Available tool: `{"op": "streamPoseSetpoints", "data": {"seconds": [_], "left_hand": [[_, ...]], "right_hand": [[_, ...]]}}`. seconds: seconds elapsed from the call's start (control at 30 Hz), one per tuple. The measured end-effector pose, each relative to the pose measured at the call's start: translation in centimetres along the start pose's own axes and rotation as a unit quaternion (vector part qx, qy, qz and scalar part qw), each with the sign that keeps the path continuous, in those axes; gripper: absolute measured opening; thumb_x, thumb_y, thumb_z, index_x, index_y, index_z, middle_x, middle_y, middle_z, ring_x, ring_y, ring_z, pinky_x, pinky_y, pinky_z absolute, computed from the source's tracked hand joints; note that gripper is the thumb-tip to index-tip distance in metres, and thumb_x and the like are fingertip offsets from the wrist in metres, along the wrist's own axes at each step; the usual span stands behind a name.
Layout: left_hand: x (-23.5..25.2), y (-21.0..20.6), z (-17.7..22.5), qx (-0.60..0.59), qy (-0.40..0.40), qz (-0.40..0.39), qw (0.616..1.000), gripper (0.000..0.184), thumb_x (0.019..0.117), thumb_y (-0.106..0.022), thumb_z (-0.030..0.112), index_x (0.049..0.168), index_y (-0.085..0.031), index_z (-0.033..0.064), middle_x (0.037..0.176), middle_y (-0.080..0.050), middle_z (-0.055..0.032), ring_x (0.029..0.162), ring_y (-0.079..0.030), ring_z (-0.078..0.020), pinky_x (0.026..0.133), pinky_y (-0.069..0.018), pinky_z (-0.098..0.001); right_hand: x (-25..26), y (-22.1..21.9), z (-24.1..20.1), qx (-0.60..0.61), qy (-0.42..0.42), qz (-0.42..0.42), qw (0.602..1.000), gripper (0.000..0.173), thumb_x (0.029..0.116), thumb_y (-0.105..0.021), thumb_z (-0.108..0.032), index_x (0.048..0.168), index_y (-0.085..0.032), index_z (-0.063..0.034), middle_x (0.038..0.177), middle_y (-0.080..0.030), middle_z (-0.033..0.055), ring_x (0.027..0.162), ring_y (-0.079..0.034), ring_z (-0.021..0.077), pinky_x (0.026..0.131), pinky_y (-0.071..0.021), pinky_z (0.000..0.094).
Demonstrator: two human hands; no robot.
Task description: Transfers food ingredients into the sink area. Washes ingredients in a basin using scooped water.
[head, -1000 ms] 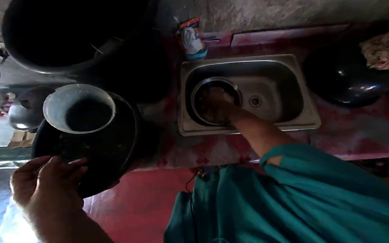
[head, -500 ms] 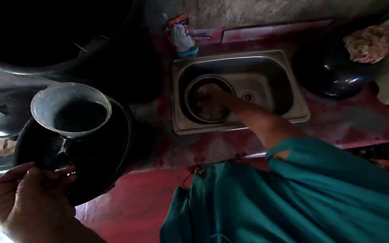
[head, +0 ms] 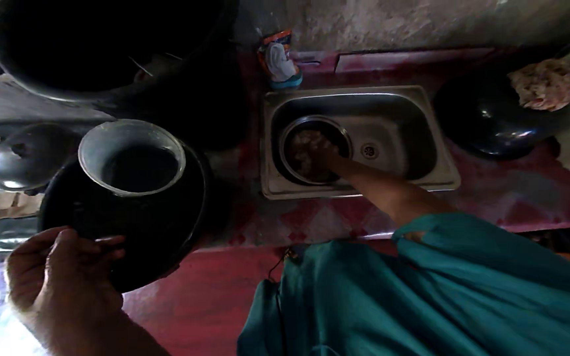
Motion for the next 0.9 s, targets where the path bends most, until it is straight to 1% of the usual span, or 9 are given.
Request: {"op": "streamPoseSetpoints", "data": {"seconds": [0.1,0.17,0.27,0.33,0.43,0.63,0.7,0.8,0.9], "left_hand": [[0.1,0.1,-0.2,-0.009,-0.009,-0.004,1.000,0.010,0.1073,-0.051,0.017,0.116,-0.054,0.0138,0.077,-0.068,0.0037,0.067,-0.072,-0.0153,0.058,-0.0634,-0.0300],[0.1,0.1,-0.2,-0.017,-0.008,-0.006,1.000,0.010,0.1076,-0.051,0.017,0.116,-0.054,0.0137,0.076,-0.068,0.0033,0.067,-0.073,-0.0158,0.058,-0.0637,-0.0304],[-0.1,-0.1,0.2,-0.006,-0.002,0.000,1.000,0.012,0.1076,-0.050,0.017,0.119,-0.054,0.0140,0.076,-0.068,0.0039,0.067,-0.072,-0.0144,0.058,-0.0632,-0.0289],[-0.1,-0.1,0.2,0.001,-0.001,-0.001,1.000,0.011,0.1076,-0.050,0.017,0.118,-0.053,0.0146,0.075,-0.068,0.0041,0.066,-0.072,-0.0136,0.058,-0.0625,-0.0280],[0.1,0.1,-0.1,0.006,0.001,-0.003,1.000,0.011,0.1084,-0.048,0.017,0.118,-0.052,0.0141,0.076,-0.067,0.0041,0.066,-0.071,-0.0136,0.059,-0.0627,-0.0284],[0.3,0.6,-0.6,0.004,0.001,0.003,1.000,0.012,0.1082,-0.048,0.016,0.119,-0.052,0.0135,0.076,-0.067,0.0049,0.065,-0.070,-0.0128,0.058,-0.0623,-0.0279],[0.4,0.7,-0.8,0.003,-0.002,0.000,1.000,0.013,0.1082,-0.048,0.016,0.120,-0.052,0.0134,0.077,-0.067,0.0050,0.066,-0.071,-0.0128,0.060,-0.0625,-0.0280],[0.3,0.7,-0.8,0.003,-0.006,-0.001,1.000,0.013,0.1085,-0.048,0.016,0.120,-0.053,0.0131,0.077,-0.068,0.0052,0.067,-0.071,-0.0124,0.060,-0.0627,-0.0272],[0.1,0.4,-0.5,0.001,0.000,0.006,1.000,0.013,0.1078,-0.049,0.014,0.121,-0.052,0.0124,0.077,-0.068,0.0047,0.066,-0.071,-0.0125,0.059,-0.0626,-0.0268]], "right_hand": [[1.4,-1.3,-0.3,0.020,0.029,-0.014,0.999,0.070,0.0910,-0.077,-0.028,0.155,-0.047,-0.0255,0.160,-0.037,0.0270,0.144,-0.037,0.0518,0.113,-0.0342,0.0721],[2.2,-1.5,0.3,0.058,0.055,0.003,0.997,0.064,0.0914,-0.077,-0.022,0.151,-0.053,-0.0194,0.161,-0.036,0.0265,0.145,-0.039,0.0489,0.115,-0.0356,0.0677],[3.8,0.0,1.2,0.105,0.066,-0.011,0.992,0.065,0.0886,-0.080,-0.017,0.146,-0.053,-0.0037,0.149,-0.051,0.0260,0.138,-0.049,0.0439,0.114,-0.0410,0.0625],[3.9,2.0,0.8,0.096,0.064,-0.024,0.993,0.058,0.0922,-0.077,-0.015,0.144,-0.055,-0.0033,0.145,-0.056,0.0228,0.136,-0.053,0.0391,0.115,-0.0420,0.0574],[4.9,2.2,1.9,0.122,0.074,0.044,0.989,0.047,0.0931,-0.076,-0.017,0.137,-0.063,-0.0039,0.136,-0.063,0.0223,0.129,-0.059,0.0385,0.112,-0.0450,0.0582],[3.6,4.1,1.2,0.160,-0.006,0.047,0.986,0.057,0.0939,-0.075,-0.018,0.142,-0.052,0.0029,0.138,-0.059,0.0281,0.129,-0.058,0.0439,0.109,-0.0461,0.0606],[3.6,4.0,1.5,0.173,0.002,0.055,0.983,0.046,0.1031,-0.063,-0.024,0.141,-0.055,0.0010,0.139,-0.060,0.0260,0.130,-0.058,0.0417,0.111,-0.0450,0.0592],[3.6,2.8,1.8,0.146,-0.005,-0.013,0.989,0.049,0.1051,-0.060,-0.029,0.146,-0.053,-0.0020,0.145,-0.056,0.0255,0.136,-0.053,0.0431,0.113,-0.0411,0.0635],[0.4,2.5,-0.1,-0.019,0.018,-0.132,0.991,0.058,0.0971,-0.070,-0.030,0.148,-0.053,-0.0085,0.146,-0.054,0.0261,0.137,-0.048,0.0478,0.111,-0.0379,0.0709]]}}
Point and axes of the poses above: each hand's wrist, its own x-axis towards the middle knuckle, its own y-axis out of the back of the hand, z = x × y, the point moved 1 cm from there along x, towards the middle knuckle
